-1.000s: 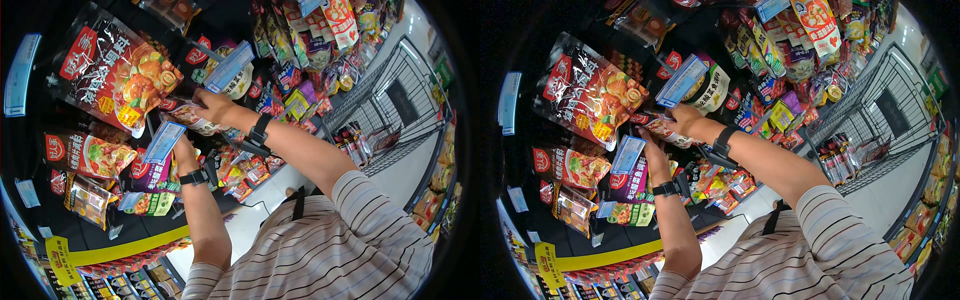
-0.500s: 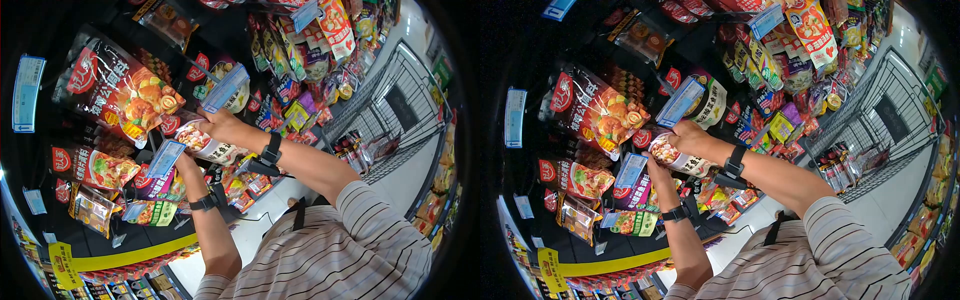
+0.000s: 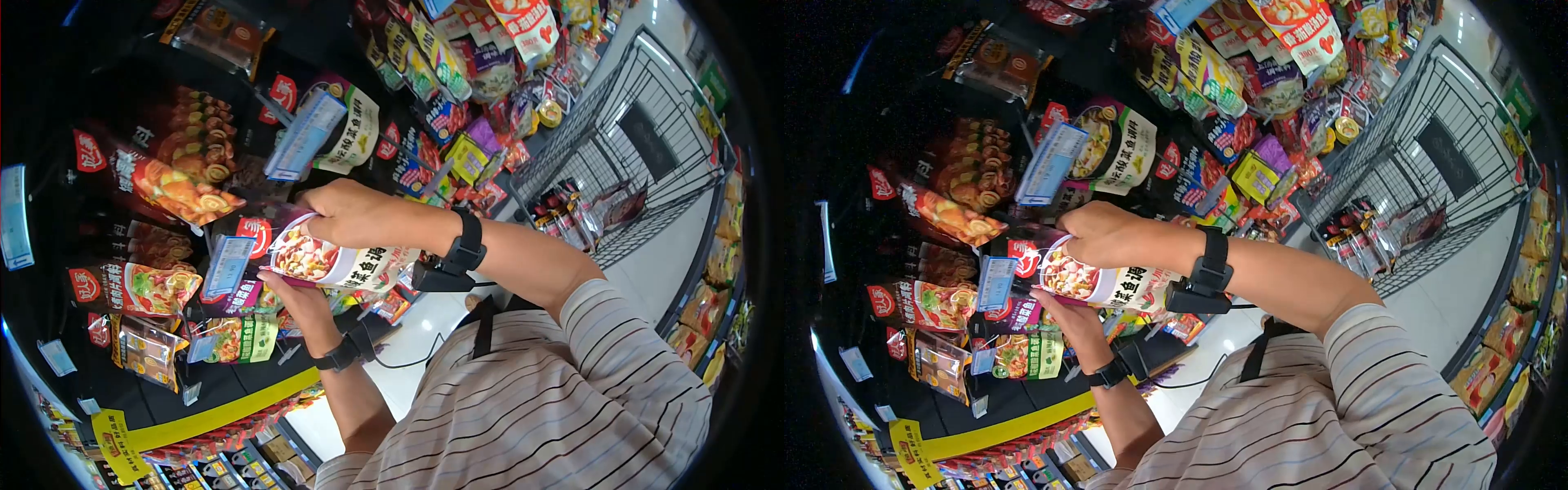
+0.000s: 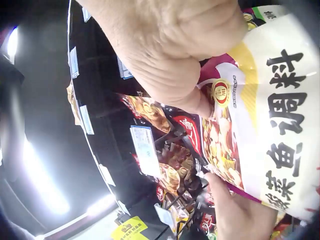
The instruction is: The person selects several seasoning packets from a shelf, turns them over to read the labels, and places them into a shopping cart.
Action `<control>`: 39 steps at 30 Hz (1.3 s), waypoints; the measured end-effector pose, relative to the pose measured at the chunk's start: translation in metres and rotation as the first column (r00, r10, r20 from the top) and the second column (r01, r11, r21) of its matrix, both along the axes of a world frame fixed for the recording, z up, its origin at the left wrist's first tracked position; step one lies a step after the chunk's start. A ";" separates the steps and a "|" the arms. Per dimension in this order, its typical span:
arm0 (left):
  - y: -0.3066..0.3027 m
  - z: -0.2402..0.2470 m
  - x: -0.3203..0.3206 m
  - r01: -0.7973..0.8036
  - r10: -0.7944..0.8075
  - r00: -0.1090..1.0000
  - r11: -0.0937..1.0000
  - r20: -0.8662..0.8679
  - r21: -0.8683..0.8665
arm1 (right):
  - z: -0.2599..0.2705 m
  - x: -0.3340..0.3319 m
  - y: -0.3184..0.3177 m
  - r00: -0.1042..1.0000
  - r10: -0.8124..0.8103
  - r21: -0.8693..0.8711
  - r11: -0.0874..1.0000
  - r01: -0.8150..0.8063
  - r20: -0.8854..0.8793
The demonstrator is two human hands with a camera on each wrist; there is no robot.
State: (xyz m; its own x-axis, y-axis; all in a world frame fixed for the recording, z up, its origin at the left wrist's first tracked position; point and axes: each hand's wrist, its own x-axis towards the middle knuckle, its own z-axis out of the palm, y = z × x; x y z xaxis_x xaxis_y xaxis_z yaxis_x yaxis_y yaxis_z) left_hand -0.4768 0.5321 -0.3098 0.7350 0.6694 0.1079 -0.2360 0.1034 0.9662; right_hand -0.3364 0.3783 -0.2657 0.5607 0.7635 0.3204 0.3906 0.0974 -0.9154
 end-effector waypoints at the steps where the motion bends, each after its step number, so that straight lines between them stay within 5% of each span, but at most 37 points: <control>1: -0.013 0.005 0.000 -0.026 0.026 1.000 0.999 0.009 -0.021 | 0.003 -0.005 -0.007 1.000 -0.001 0.015 1.000 0.001 0.006; 10: -0.023 0.006 -0.018 0.061 -0.061 0.998 0.994 0.006 -0.090 | 0.014 -0.017 -0.025 0.996 0.068 0.104 0.992 -0.073 0.051; 15: -0.022 0.005 -0.029 0.028 -0.021 0.997 0.996 -0.073 0.090 | 0.021 -0.022 -0.030 0.994 0.113 0.094 0.989 -0.113 0.000; 19: -0.046 0.026 -0.028 -0.004 0.000 0.999 0.992 -0.033 -0.125 | 0.037 -0.024 -0.044 0.981 0.180 0.031 0.983 -0.178 -0.068; 27: -0.061 0.040 -0.034 0.068 -0.071 0.996 0.995 -0.045 -0.072 | 0.028 -0.021 -0.048 0.971 0.194 0.101 0.978 -0.181 -0.142; 29: -0.071 0.044 -0.034 -0.055 0.078 0.983 0.989 -0.165 0.139 | 0.030 -0.024 -0.051 0.976 0.172 0.106 0.982 -0.158 -0.132; 32: -0.069 0.046 -0.037 -0.072 0.093 0.980 0.990 -0.176 0.120 | 0.030 -0.023 -0.051 0.978 0.159 0.114 0.983 -0.145 -0.131; 34: -0.059 0.047 -0.041 0.031 -0.036 0.995 0.998 -0.094 -0.050 | 0.031 -0.020 -0.050 0.972 0.172 0.134 0.979 -0.151 -0.162; 39: -0.076 0.060 -0.045 -0.043 0.039 0.995 0.998 -0.093 -0.040 | 0.041 -0.022 -0.051 0.961 0.225 0.163 0.967 -0.199 -0.164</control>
State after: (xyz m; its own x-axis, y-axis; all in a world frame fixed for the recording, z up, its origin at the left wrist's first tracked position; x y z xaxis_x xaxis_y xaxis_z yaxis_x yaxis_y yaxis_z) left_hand -0.5218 0.4564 -0.2499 0.7123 0.7018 0.0124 -0.1508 0.1358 0.9792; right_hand -0.3582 0.3269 -0.2246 0.4494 0.8244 0.3441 0.1776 0.2951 -0.9388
